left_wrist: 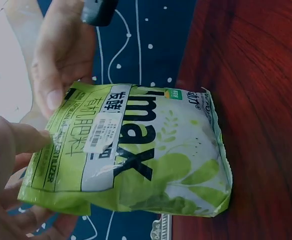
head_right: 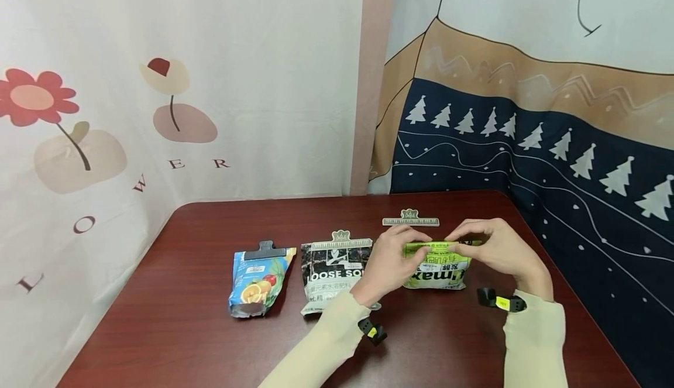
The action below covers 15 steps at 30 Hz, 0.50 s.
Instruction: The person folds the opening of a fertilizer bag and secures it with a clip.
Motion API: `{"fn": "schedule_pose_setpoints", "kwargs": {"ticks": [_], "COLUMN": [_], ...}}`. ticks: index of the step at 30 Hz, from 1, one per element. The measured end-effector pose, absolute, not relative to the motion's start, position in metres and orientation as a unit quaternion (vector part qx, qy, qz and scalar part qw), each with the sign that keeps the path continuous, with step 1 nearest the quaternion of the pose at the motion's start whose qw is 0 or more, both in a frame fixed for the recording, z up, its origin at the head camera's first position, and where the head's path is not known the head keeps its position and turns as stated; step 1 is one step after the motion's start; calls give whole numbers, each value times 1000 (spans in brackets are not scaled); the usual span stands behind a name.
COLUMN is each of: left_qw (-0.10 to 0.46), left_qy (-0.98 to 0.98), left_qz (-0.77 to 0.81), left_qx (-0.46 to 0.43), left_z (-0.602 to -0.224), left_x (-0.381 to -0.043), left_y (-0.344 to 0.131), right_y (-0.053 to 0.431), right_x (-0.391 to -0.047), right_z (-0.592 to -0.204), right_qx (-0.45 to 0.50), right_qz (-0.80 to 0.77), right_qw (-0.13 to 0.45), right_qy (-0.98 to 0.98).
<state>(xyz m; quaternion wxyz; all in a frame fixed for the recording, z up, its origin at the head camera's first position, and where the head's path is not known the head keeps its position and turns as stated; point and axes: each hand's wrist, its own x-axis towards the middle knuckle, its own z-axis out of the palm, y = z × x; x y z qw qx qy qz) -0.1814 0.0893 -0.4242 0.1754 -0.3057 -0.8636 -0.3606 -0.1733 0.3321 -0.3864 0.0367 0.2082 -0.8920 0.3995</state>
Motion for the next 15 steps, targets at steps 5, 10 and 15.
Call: {"fn": "schedule_pose_setpoints", "kwargs": {"ticks": [5, 10, 15], "left_qw": [176, 195, 207], "left_qy": [-872, -854, -834], "left_qz": [-331, -349, -380], "left_qx": [-316, -333, -341], "left_z": [-424, -427, -429], "left_x": [-183, -185, -186], "left_y": [97, 99, 100], "right_y": [325, 322, 321], "right_x": [-176, -177, -178], "right_z": [-387, -388, -387], "right_qx": [233, 232, 229], "right_qz": [395, 389, 385], "right_qw": [37, 42, 51], "right_qy": [-888, -891, -893]}}
